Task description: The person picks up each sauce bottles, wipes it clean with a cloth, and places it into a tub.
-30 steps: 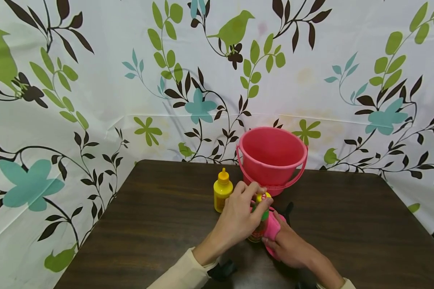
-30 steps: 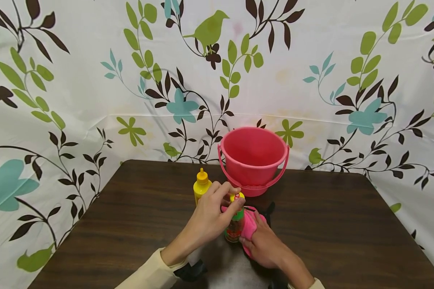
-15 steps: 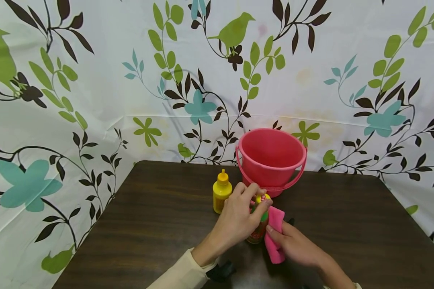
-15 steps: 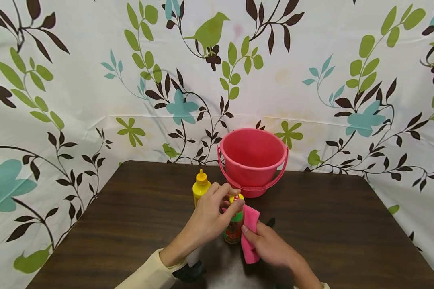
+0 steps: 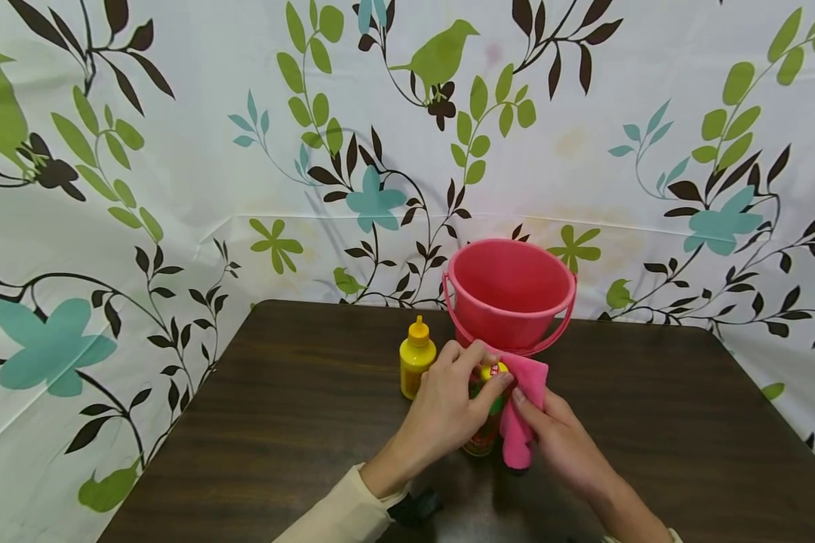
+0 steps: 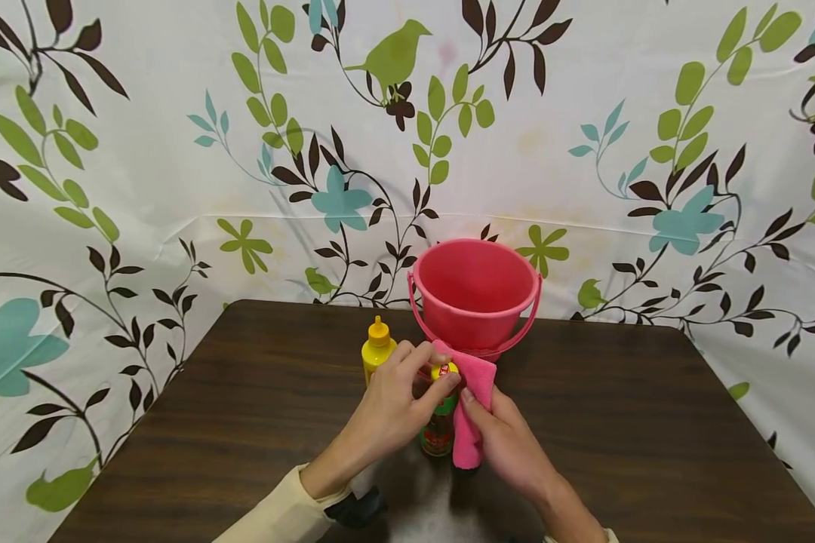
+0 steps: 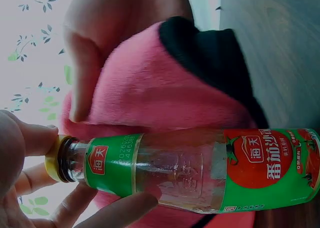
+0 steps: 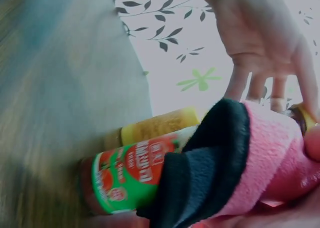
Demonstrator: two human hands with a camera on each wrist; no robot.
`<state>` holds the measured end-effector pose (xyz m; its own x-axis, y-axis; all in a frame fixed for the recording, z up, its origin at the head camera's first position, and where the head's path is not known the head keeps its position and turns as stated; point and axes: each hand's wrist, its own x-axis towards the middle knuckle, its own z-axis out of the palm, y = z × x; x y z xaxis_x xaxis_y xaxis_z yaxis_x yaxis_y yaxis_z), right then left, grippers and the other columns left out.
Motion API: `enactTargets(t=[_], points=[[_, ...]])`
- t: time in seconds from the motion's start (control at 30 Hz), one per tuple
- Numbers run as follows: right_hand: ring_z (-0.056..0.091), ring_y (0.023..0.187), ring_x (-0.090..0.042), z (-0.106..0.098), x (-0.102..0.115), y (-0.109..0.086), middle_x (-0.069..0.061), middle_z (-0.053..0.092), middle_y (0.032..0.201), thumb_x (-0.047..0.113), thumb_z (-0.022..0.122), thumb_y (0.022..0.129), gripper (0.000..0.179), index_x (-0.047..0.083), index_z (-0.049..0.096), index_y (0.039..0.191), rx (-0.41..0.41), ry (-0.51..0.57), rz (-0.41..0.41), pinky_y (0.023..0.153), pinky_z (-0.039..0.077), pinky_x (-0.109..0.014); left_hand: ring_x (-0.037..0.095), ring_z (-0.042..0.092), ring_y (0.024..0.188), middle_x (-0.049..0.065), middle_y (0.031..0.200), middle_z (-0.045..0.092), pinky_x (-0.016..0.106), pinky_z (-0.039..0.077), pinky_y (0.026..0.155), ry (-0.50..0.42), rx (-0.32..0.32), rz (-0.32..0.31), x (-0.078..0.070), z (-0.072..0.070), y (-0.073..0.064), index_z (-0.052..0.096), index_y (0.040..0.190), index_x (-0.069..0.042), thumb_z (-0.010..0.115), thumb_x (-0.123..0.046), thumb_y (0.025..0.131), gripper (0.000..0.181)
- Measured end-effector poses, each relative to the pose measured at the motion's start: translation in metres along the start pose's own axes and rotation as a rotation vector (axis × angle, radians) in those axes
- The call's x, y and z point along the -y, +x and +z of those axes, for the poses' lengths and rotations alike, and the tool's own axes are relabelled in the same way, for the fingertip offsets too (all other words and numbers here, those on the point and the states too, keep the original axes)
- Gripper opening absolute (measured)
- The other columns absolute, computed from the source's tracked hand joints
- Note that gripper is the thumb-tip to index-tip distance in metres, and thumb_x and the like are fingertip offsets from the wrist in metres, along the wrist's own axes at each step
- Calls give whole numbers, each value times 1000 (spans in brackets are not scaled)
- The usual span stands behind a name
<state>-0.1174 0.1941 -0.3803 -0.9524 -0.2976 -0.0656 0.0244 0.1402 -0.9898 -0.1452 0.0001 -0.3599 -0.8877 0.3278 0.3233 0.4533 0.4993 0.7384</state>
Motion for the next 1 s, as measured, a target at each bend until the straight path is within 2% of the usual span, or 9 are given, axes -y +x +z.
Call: enactTargets(t=[0.23, 0.4, 0.47, 0.57, 0.77, 1.0], points=[[68, 98, -18, 7, 12, -3, -2, 65, 110, 33, 40, 116, 45, -2, 44, 142, -154, 141, -53, 80, 60, -30, 17, 56, 96, 0, 105, 60, 21, 49, 74, 15, -26, 17, 0, 0, -1, 65, 104, -21, 71, -39, 100, 19], [67, 96, -15, 5, 12, -8, 0, 64, 110, 29, 39, 116, 36, 4, 43, 141, -215, 205, -172, 77, 61, -30, 11, 52, 89, 2, 101, 63, 21, 46, 71, 49, -48, 36, -2, 0, 0, 65, 104, -21, 73, -39, 99, 20], [67, 96, -15, 3, 13, -10, -1, 63, 112, 29, 38, 116, 35, 7, 43, 143, -231, 194, -206, 77, 62, -30, 9, 50, 86, 3, 100, 64, 21, 46, 69, 56, -50, 37, -2, 0, 0, 66, 104, -21, 73, -39, 98, 20], [65, 98, -16, 3, 15, -14, -2, 60, 117, 32, 38, 116, 36, 10, 43, 144, -258, 153, -212, 77, 62, -29, 9, 50, 85, 3, 101, 65, 21, 45, 67, 64, -49, 29, -2, 0, 0, 66, 105, -22, 73, -41, 98, 21], [58, 123, -15, 2, 13, -18, -1, 46, 153, 31, 37, 116, 47, 14, 35, 160, -269, 67, -247, 92, 59, -24, 9, 51, 82, -2, 97, 60, 22, 44, 65, 84, -55, 5, -1, 0, 1, 65, 105, -24, 73, -45, 98, 24], [59, 127, -10, 3, 4, -18, 3, 54, 152, 22, 39, 115, 44, 10, 43, 157, -264, 47, -253, 95, 56, -23, 10, 52, 86, -2, 101, 61, 22, 47, 71, 27, -60, -37, 0, 2, 3, 63, 112, -22, 75, -46, 96, 31]])
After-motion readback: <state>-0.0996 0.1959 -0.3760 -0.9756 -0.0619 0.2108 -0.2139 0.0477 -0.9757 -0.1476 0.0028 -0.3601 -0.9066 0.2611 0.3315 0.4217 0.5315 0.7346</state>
